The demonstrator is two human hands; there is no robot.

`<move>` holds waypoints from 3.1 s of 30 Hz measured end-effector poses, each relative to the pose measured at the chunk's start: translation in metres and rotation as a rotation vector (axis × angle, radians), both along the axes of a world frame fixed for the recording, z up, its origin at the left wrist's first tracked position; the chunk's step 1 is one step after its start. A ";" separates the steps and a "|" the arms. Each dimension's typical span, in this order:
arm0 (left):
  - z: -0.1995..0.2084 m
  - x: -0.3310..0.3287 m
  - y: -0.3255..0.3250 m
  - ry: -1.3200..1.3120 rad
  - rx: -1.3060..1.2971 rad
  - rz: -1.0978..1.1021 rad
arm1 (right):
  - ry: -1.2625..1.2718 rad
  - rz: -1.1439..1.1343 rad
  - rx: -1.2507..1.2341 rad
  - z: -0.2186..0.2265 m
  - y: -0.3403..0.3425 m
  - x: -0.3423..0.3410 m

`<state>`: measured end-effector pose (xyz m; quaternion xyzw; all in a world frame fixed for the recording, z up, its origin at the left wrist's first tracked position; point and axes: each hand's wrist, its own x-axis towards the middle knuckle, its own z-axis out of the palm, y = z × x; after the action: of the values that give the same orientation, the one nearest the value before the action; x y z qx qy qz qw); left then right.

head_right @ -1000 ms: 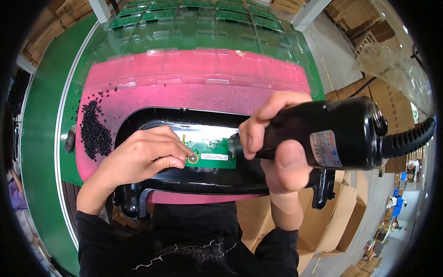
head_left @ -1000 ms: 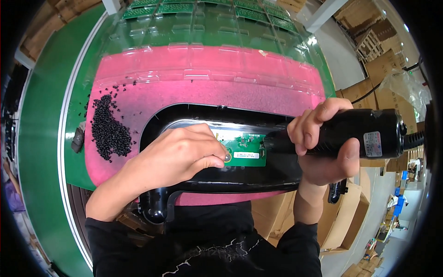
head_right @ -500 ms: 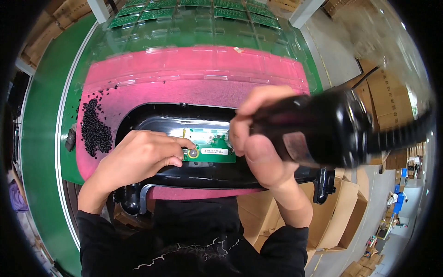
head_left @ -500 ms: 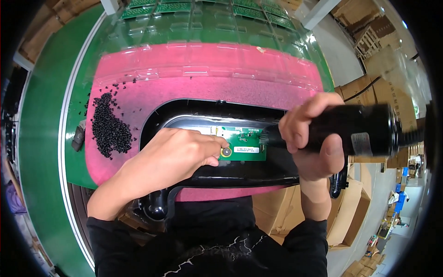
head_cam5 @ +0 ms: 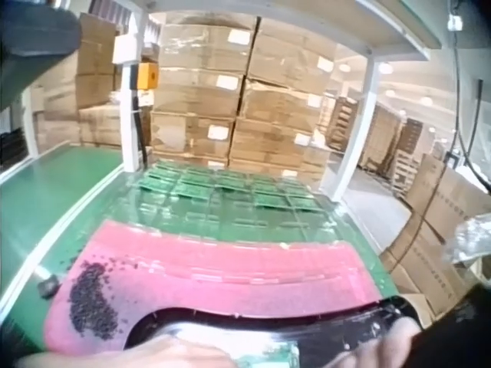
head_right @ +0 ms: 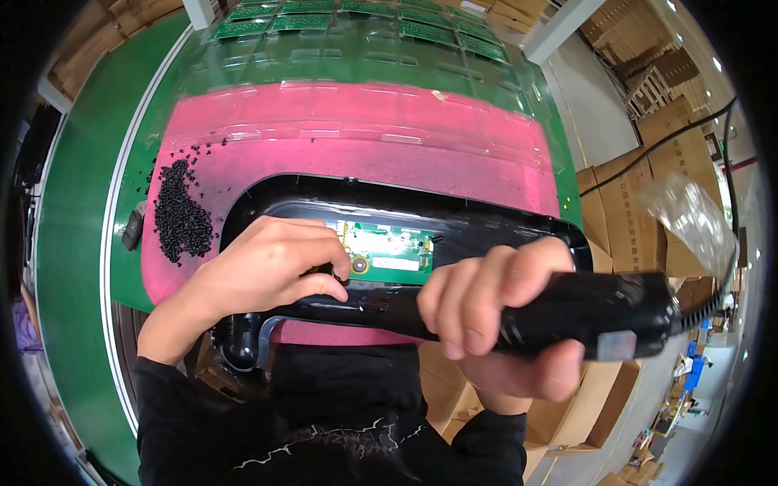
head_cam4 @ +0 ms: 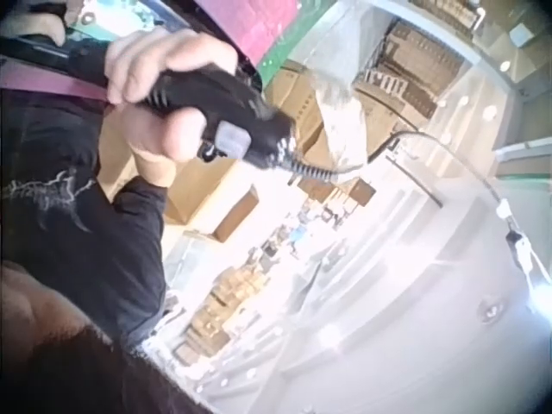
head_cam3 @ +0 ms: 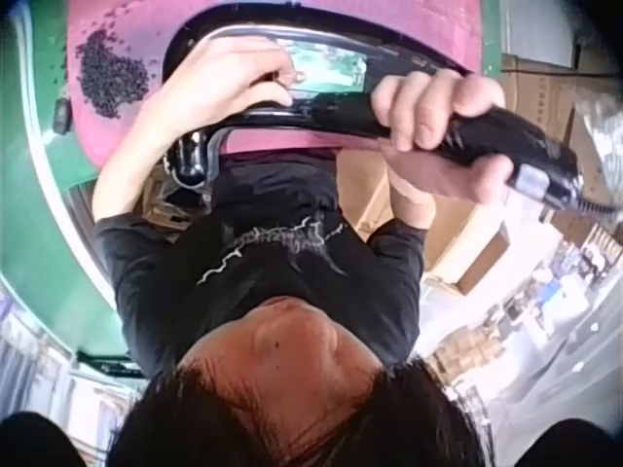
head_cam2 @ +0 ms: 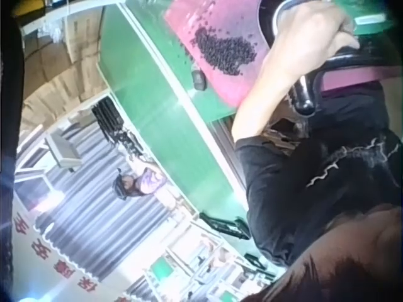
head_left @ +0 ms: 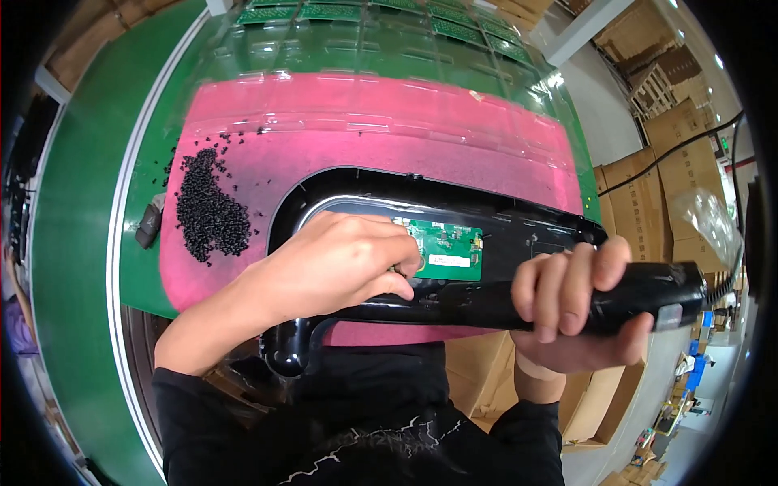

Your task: Assembling electronic components by mounting circuit boards into plastic housings and securing them with screws using an electric screwdriver.

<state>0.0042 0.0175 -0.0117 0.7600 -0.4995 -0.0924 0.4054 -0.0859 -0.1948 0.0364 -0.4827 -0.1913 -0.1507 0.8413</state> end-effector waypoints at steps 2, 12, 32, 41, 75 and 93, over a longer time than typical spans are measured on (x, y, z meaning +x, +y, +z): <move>0.002 0.001 0.000 -0.013 0.045 -0.070 | -0.068 -0.034 0.050 0.008 0.004 0.001; -0.005 0.000 0.001 0.081 -0.227 -0.022 | -0.249 -0.072 0.092 0.015 0.018 0.008; 0.006 0.004 0.001 0.193 -0.321 0.354 | -0.216 -0.076 -0.169 0.020 -0.016 0.005; 0.007 0.001 -0.002 0.182 -0.116 0.260 | -0.046 -0.228 -0.280 -0.004 -0.034 0.006; 0.001 0.003 -0.002 0.283 -0.283 0.010 | -0.362 0.028 0.065 0.005 0.017 0.022; 0.009 -0.001 -0.001 0.044 -0.012 0.245 | -0.004 -0.327 -0.280 -0.004 -0.027 0.007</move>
<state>0.0028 0.0168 -0.0028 0.8106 -0.3947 -0.0558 0.4291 -0.0792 -0.2217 0.0328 -0.6191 -0.1309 -0.2581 0.7301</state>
